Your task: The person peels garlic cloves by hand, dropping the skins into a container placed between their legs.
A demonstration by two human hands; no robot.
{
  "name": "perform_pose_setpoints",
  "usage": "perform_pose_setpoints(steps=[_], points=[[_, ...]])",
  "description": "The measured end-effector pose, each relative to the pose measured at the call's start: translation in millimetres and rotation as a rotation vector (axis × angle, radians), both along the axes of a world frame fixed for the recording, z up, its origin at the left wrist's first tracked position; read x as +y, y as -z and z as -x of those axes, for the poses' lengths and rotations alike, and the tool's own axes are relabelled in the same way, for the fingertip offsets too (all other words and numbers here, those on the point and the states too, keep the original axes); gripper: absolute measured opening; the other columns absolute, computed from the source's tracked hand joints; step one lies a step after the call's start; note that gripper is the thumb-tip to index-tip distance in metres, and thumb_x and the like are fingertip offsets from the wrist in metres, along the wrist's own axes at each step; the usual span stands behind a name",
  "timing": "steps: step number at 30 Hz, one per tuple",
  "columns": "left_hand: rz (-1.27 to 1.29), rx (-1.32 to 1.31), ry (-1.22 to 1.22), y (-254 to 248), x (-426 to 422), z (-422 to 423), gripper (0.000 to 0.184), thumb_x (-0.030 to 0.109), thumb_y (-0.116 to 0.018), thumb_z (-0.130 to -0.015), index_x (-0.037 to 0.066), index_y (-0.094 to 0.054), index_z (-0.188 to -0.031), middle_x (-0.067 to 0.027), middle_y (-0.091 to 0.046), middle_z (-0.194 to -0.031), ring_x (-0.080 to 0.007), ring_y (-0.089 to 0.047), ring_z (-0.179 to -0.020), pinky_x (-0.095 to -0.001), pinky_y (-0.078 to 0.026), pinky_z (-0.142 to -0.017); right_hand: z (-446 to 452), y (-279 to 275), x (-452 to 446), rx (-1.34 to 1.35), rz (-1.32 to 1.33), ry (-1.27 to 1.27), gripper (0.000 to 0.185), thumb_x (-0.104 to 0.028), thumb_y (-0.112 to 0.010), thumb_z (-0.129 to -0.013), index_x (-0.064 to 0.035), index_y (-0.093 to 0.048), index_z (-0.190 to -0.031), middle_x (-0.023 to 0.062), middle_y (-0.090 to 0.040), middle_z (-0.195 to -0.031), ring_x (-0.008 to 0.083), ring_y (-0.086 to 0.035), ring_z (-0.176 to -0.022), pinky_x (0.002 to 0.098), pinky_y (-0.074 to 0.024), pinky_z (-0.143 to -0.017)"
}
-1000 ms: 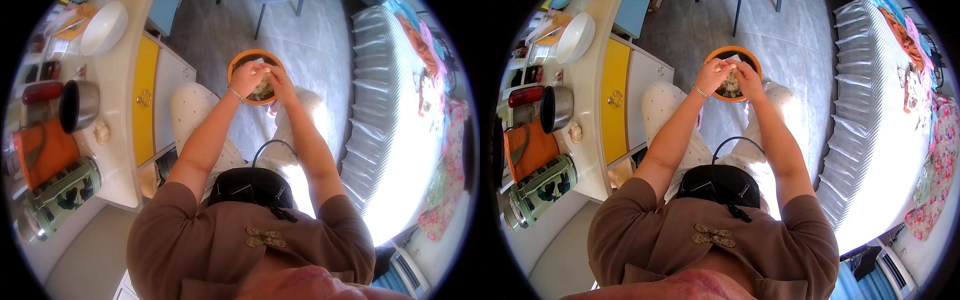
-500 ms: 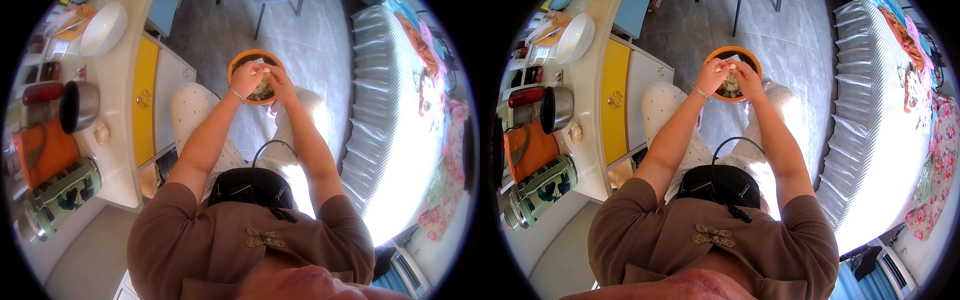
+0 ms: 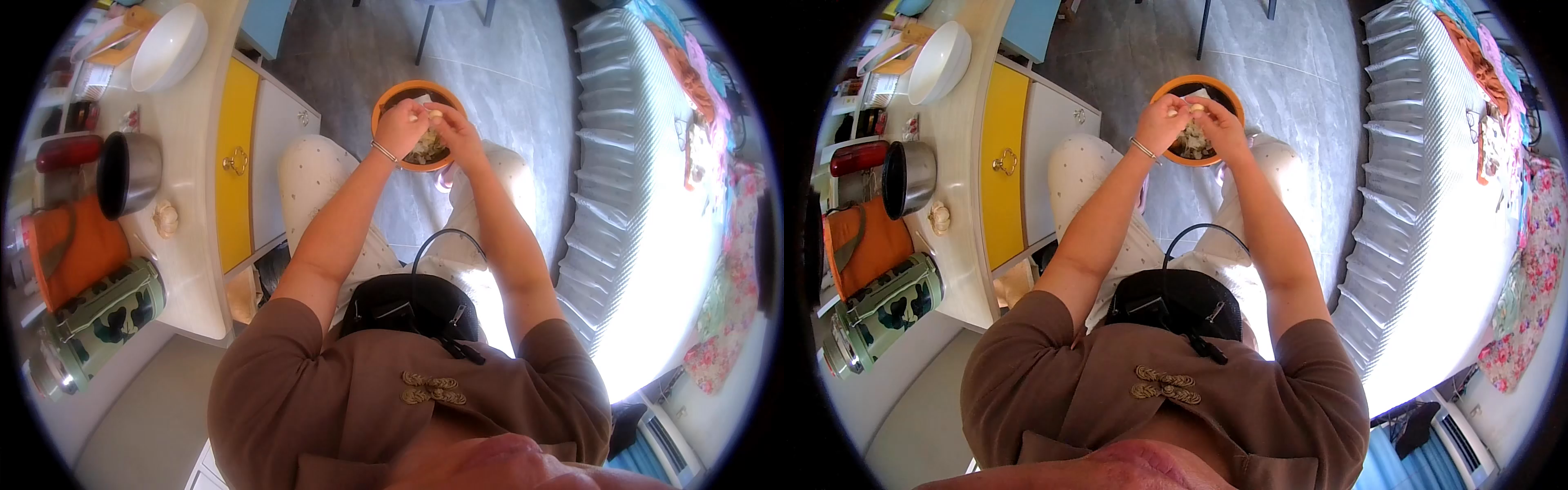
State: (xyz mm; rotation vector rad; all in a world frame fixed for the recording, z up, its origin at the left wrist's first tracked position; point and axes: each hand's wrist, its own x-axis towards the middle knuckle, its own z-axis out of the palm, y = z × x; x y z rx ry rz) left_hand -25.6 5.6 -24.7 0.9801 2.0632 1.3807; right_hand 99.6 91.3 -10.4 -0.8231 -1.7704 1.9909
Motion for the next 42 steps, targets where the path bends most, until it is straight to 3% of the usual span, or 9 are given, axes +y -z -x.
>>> perform_pose_setpoints(steps=[7, 16, 26, 32, 38, 42], points=[[-0.001, 0.011, 0.004, -1, 0, 0, 0.018, 0.019, -0.063, -0.079, 0.002, -0.063, -0.086, -0.0116, -0.066, -0.077, -0.0217, -0.064, -0.071, -0.0314, -0.050, -0.067, -3, -5, 2, -0.021, 0.215, 0.020, 0.028, -0.014, -0.056, -0.092, -0.0132, -0.062, -0.119, -0.0079, -0.044, -0.071, 0.0012, -0.037, -0.060, 0.0163, -0.0299, -0.053], [0.027, 0.009, 0.000, -5, 0, -1, 0.019, 0.019, -0.062, -0.079, 0.002, -0.063, -0.087, -0.0128, -0.066, -0.079, -0.0235, -0.064, -0.074, -0.0321, -0.050, -0.069, -4, -3, 6, 0.071, 0.377, -0.021, 0.032, -0.013, -0.052, -0.092, -0.0074, -0.058, -0.123, -0.0070, -0.040, -0.066, 0.0019, -0.033, -0.057, 0.0175, -0.0238, -0.049], [0.051, -0.057, -0.004, 0, 1, 1, 0.018, 0.020, -0.061, -0.080, 0.003, -0.062, -0.087, -0.0106, -0.066, -0.076, -0.0211, -0.063, -0.070, -0.0313, -0.049, -0.067, -6, 3, 8, 0.106, 0.422, -0.034, 0.036, -0.012, -0.049, -0.093, -0.0055, -0.053, -0.129, -0.0052, -0.038, -0.064, 0.0042, -0.032, -0.055, 0.0198, -0.0237, -0.049], [-0.017, 0.054, -0.012, 3, 1, 1, 0.017, 0.020, -0.061, -0.082, 0.003, -0.062, -0.087, -0.0085, -0.065, -0.072, -0.0165, -0.062, -0.062, -0.0293, -0.049, -0.060, -6, 1, 9, 0.096, 0.428, -0.028, 0.039, -0.011, -0.049, -0.093, -0.0064, -0.051, -0.131, -0.0048, -0.039, -0.064, 0.0046, -0.033, -0.056, 0.0199, -0.0244, -0.049], [0.030, -0.059, 0.000, -3, 0, 3, 0.020, 0.021, -0.061, -0.081, 0.003, -0.063, -0.088, -0.0113, -0.066, -0.074, -0.0210, -0.063, -0.064, -0.0316, -0.050, -0.063, -5, -1, 7, 0.116, 0.402, 0.003, 0.041, -0.010, -0.048, -0.091, -0.0069, -0.049, -0.132, -0.0035, -0.041, -0.069, 0.0048, -0.035, -0.057, 0.0197, -0.0258, -0.049], [0.018, 0.002, -0.035, 1, 0, 4, 0.021, 0.024, -0.062, -0.081, 0.004, -0.064, -0.089, -0.0126, -0.067, -0.077, -0.0235, -0.065, -0.068, -0.0330, -0.050, -0.066, -4, 2, 10, 0.123, 0.430, 0.058, 0.034, -0.010, -0.048, -0.092, -0.0040, -0.052, -0.124, 0.0005, -0.055, -0.084, 0.0047, -0.037, -0.058, 0.0190, -0.0269, -0.049]])
